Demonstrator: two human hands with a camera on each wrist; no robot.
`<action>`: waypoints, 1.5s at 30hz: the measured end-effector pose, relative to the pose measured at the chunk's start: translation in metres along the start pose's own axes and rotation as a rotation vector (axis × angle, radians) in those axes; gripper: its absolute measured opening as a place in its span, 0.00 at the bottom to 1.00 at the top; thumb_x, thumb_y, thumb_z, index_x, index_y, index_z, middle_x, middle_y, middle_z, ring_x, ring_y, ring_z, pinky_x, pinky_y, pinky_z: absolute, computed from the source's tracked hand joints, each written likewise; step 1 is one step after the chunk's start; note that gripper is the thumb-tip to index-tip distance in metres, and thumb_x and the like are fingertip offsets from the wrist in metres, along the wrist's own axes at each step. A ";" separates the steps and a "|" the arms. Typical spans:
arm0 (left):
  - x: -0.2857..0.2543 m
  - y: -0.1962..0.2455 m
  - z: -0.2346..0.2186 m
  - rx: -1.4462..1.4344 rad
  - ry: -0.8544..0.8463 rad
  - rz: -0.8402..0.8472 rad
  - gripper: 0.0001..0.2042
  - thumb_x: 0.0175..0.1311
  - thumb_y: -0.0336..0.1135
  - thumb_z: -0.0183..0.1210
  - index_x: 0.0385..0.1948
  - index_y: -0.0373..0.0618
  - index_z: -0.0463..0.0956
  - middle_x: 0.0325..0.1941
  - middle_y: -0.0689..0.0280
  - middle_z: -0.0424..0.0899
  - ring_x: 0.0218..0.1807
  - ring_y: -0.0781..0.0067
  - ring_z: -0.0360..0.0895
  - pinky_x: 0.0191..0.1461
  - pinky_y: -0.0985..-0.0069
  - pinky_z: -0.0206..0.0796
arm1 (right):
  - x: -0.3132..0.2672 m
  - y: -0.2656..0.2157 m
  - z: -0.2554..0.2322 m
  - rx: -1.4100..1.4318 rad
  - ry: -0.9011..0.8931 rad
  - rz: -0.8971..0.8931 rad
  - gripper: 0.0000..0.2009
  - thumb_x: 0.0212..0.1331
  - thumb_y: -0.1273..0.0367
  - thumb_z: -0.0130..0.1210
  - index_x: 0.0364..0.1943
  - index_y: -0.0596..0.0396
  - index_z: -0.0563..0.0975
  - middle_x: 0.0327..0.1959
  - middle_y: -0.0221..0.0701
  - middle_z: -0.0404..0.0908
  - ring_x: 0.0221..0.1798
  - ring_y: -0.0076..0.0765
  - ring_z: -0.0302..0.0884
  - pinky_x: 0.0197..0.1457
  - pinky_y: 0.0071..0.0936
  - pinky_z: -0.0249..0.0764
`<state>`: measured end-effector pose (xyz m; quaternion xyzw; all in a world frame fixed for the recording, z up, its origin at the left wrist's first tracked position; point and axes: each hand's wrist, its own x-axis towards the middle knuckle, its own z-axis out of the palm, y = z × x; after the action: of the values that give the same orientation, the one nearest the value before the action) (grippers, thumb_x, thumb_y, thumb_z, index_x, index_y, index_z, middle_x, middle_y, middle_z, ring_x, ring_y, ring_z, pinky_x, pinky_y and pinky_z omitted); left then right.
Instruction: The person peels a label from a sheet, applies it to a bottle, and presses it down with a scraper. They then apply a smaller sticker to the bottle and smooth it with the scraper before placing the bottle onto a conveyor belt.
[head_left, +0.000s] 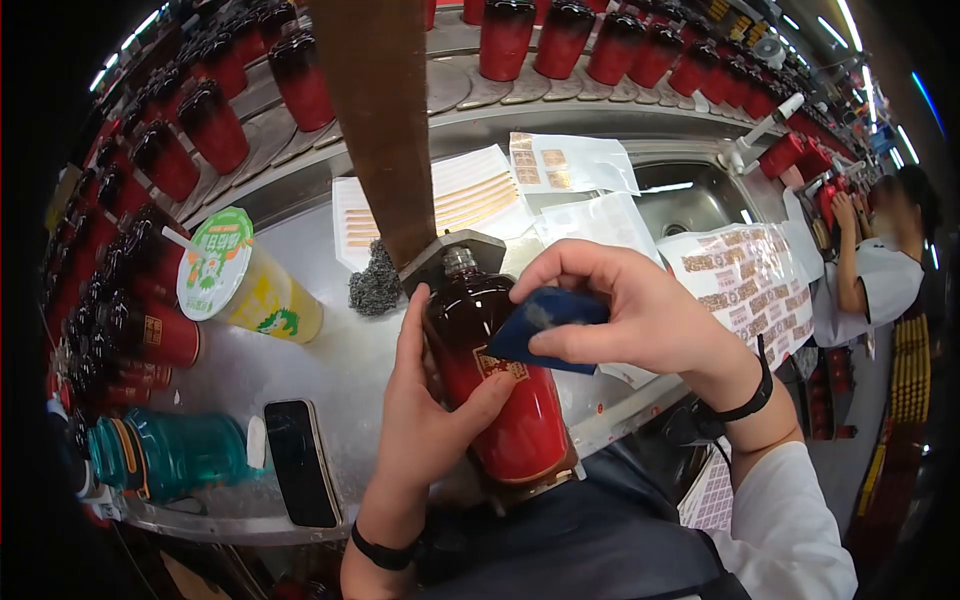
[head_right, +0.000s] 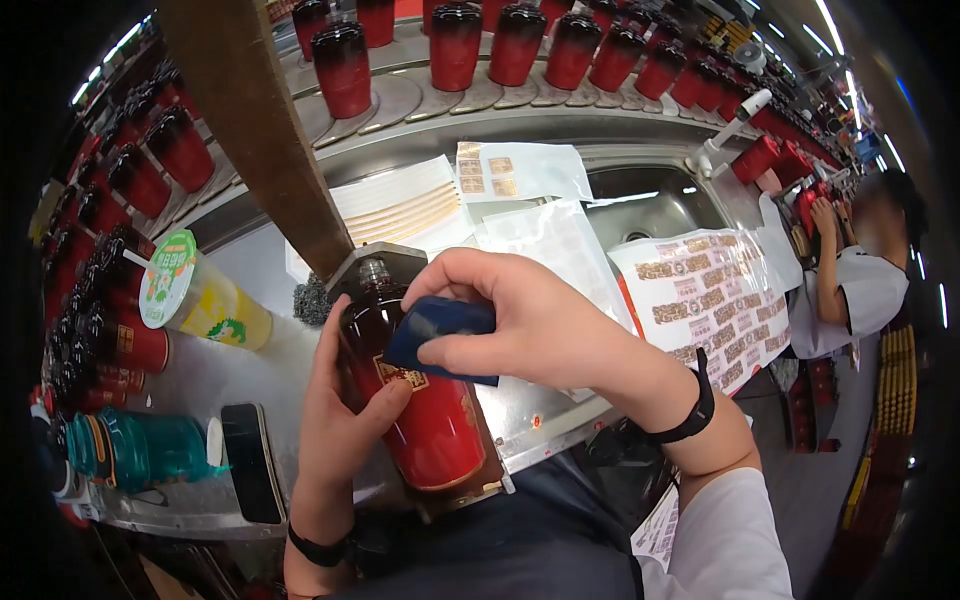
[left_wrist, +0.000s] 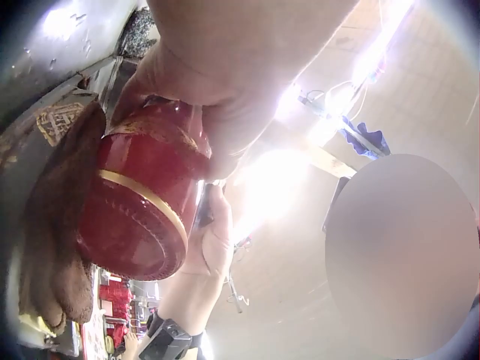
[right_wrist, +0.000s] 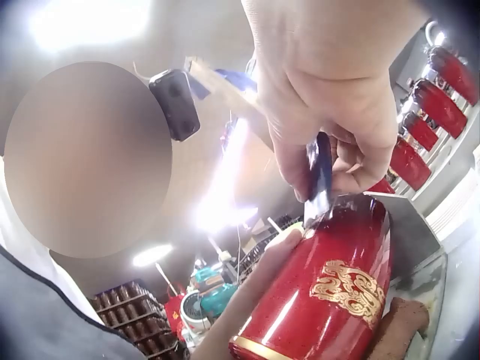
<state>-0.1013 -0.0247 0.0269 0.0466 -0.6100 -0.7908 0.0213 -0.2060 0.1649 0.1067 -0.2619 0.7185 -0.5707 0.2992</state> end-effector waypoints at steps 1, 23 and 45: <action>0.000 -0.001 0.000 -0.003 0.001 0.002 0.49 0.57 0.30 0.70 0.75 0.34 0.41 0.65 0.50 0.71 0.63 0.64 0.74 0.65 0.69 0.68 | 0.004 -0.004 -0.002 -0.003 -0.009 0.001 0.15 0.57 0.73 0.63 0.49 0.58 0.78 0.39 0.29 0.82 0.42 0.18 0.76 0.46 0.18 0.73; 0.004 0.000 -0.009 -0.126 0.051 -0.087 0.31 0.79 0.55 0.36 0.72 0.38 0.56 0.50 0.70 0.68 0.49 0.83 0.68 0.53 0.83 0.62 | 0.019 -0.021 0.006 -0.825 -0.034 -0.524 0.12 0.48 0.70 0.62 0.39 0.54 0.82 0.32 0.33 0.80 0.34 0.37 0.77 0.38 0.31 0.75; 0.082 -0.001 0.012 -0.215 0.098 -0.221 0.17 0.56 0.44 0.66 0.36 0.35 0.85 0.37 0.63 0.86 0.37 0.73 0.80 0.42 0.73 0.73 | 0.015 -0.025 0.011 -0.784 -0.211 -0.435 0.12 0.52 0.76 0.64 0.42 0.54 0.83 0.31 0.35 0.82 0.37 0.40 0.81 0.42 0.32 0.76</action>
<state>-0.1841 -0.0207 0.0253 0.1491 -0.5114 -0.8457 -0.0313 -0.2079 0.1416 0.1275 -0.5568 0.7740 -0.2757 0.1225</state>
